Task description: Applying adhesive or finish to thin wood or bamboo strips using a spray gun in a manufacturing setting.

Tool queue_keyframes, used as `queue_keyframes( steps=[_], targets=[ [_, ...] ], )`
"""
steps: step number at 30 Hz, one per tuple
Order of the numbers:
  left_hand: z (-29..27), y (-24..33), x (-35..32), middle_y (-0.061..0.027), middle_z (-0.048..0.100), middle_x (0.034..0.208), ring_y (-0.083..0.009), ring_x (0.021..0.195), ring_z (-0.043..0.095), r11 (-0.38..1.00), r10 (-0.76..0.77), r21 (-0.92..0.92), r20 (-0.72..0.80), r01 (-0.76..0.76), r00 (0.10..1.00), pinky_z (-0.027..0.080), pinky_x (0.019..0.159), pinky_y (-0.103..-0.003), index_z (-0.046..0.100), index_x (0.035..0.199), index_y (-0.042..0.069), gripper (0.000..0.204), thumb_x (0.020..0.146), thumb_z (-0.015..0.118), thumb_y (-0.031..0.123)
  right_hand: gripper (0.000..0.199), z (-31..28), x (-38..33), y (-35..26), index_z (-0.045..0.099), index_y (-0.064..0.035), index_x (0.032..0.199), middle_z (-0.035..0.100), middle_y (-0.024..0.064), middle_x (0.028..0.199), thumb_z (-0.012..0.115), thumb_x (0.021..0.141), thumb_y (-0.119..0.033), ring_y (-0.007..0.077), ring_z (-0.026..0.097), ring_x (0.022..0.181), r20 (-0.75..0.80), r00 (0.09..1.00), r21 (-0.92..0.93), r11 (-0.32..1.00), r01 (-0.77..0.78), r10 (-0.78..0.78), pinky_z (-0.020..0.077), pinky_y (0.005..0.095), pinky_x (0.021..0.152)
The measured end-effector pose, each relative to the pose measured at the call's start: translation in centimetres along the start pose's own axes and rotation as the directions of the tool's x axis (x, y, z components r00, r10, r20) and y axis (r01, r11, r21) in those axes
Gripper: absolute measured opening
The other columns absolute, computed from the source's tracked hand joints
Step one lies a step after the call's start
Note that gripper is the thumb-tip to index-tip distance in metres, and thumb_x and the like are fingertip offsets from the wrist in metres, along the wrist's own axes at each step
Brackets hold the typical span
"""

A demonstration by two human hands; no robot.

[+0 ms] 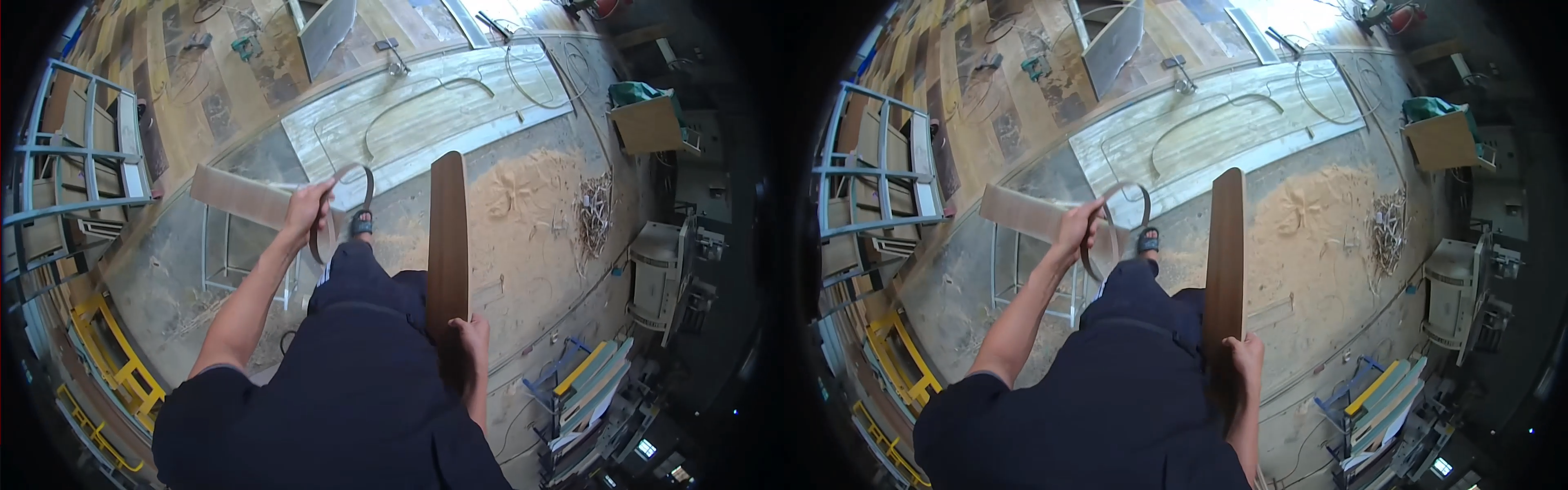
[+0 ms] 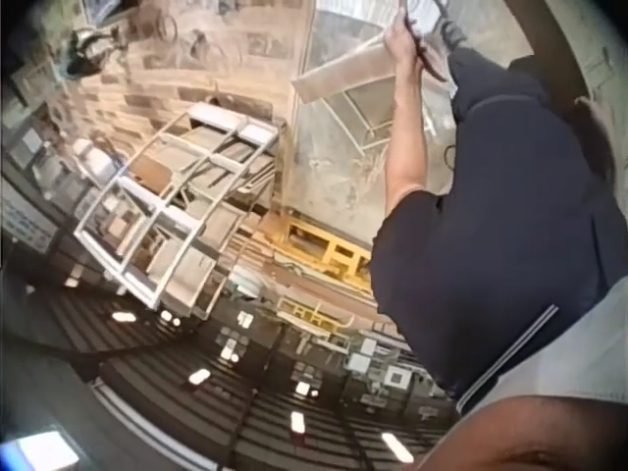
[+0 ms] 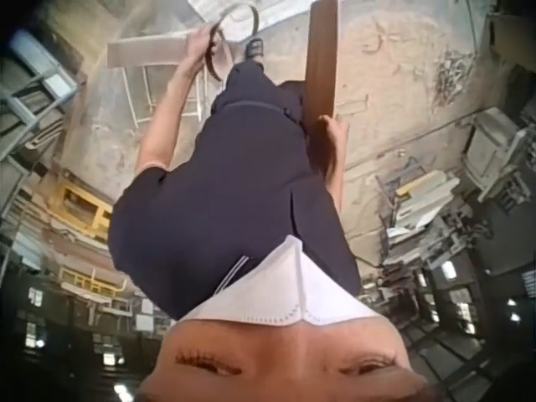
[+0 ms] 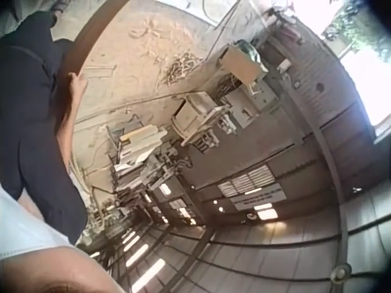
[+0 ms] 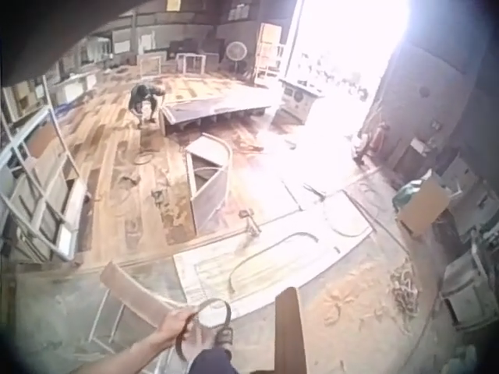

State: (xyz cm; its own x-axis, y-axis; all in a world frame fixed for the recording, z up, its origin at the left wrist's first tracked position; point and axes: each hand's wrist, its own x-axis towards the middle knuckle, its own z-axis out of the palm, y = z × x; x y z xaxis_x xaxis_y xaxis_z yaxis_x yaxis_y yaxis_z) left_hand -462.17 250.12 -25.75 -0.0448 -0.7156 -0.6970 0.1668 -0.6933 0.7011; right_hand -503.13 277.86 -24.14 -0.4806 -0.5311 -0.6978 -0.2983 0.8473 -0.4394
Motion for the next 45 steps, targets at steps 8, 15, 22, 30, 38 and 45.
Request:
queue_keyframes(
  steps=[8, 15, 22, 30, 38, 45],
  targets=[
    [7.8, 1.6, 2.6, 0.0043, 0.045, 0.053, -0.0086, 0.039, 0.042, 0.982, -0.176, 0.041, -0.181, 0.186, 0.967, 0.033, 0.038, -0.026, 0.062, 0.081, 0.007, 0.056, 0.108, 0.053, 0.055, 0.028, -13.0, 21.2, -18.3, 0.072, 0.0051, 0.087, 0.071, 0.017, 0.074, 0.078, 0.075, -0.02, 0.0207, 0.068, 0.07, 0.178, 0.955, -0.419, 0.86, 0.29, -0.236, 0.0539, 0.039, 0.069],
    [21.4, -0.9, 5.8, 0.0056, 0.038, 0.056, -0.0075, 0.039, 0.036, 0.913, -0.4, -0.261, -0.43, 0.313, 0.809, 0.026, 0.038, -0.026, 0.061, 0.1, 0.009, 0.06, 0.109, 0.042, 0.065, 0.031, -17.0, 49.0, -28.5, 0.07, 0.0026, 0.087, 0.068, 0.0289, 0.079, 0.071, 0.077, -0.026, 0.0453, 0.071, 0.078, 0.461, 0.772, -0.634, 0.446, 0.632, -0.438, 0.055, 0.0507, 0.069],
    [41.6, -2.1, 5.6, 0.0051, 0.037, 0.055, -0.0074, 0.039, 0.034, 0.828, -0.56, -0.409, -0.558, 0.384, 0.613, 0.025, 0.038, -0.027, 0.062, 0.1, 0.007, 0.066, 0.108, 0.04, 0.068, 0.018, -22.9, 69.0, -36.5, 0.069, -0.0019, 0.088, 0.071, 0.0264, 0.08, 0.063, 0.082, -0.017, 0.047, 0.072, 0.079, 0.688, 0.596, -0.563, 0.214, 0.798, -0.413, 0.0563, 0.0562, 0.072],
    [53.1, 0.8, 7.1, 0.0059, 0.039, 0.056, -0.0053, 0.039, 0.034, 0.748, -0.662, -0.546, -0.571, 0.378, 0.486, 0.025, 0.038, -0.025, 0.067, 0.095, 0.006, 0.058, 0.109, 0.05, 0.06, 0.016, -29.3, 75.5, -39.9, 0.07, -0.0045, 0.088, 0.071, 0.0249, 0.079, 0.064, 0.081, -0.018, 0.0463, 0.071, 0.076, 0.838, 0.47, -0.465, 0.088, 0.881, -0.279, 0.0568, 0.055, 0.071],
    [57.1, -3.5, 5.4, 0.0056, 0.037, 0.054, -0.0077, 0.039, 0.034, 0.705, -0.701, -0.638, -0.556, 0.311, 0.447, 0.026, 0.039, -0.026, 0.056, 0.073, 0.008, 0.055, 0.1, 0.069, 0.054, 0.021, -29.2, 73.4, -38.3, 0.072, -0.0037, 0.091, 0.072, 0.0264, 0.08, 0.062, 0.08, -0.018, 0.0461, 0.072, 0.078, 0.887, 0.426, -0.442, -0.059, 0.895, -0.176, 0.0576, 0.0562, 0.075],
    [58.7, -11.3, 0.5, 0.0042, 0.039, 0.051, -0.0117, 0.039, 0.04, 0.67, -0.715, -0.722, -0.567, 0.172, 0.409, 0.031, 0.04, -0.029, 0.057, 0.07, 0.006, 0.069, 0.1, 0.057, 0.069, 0.021, -27.5, 69.2, -37.0, 0.072, -0.0038, 0.091, 0.073, 0.027, 0.082, 0.062, 0.08, -0.018, 0.0464, 0.072, 0.079, 0.918, 0.374, -0.395, -0.224, 0.891, -0.131, 0.0575, 0.056, 0.075]
  ],
)
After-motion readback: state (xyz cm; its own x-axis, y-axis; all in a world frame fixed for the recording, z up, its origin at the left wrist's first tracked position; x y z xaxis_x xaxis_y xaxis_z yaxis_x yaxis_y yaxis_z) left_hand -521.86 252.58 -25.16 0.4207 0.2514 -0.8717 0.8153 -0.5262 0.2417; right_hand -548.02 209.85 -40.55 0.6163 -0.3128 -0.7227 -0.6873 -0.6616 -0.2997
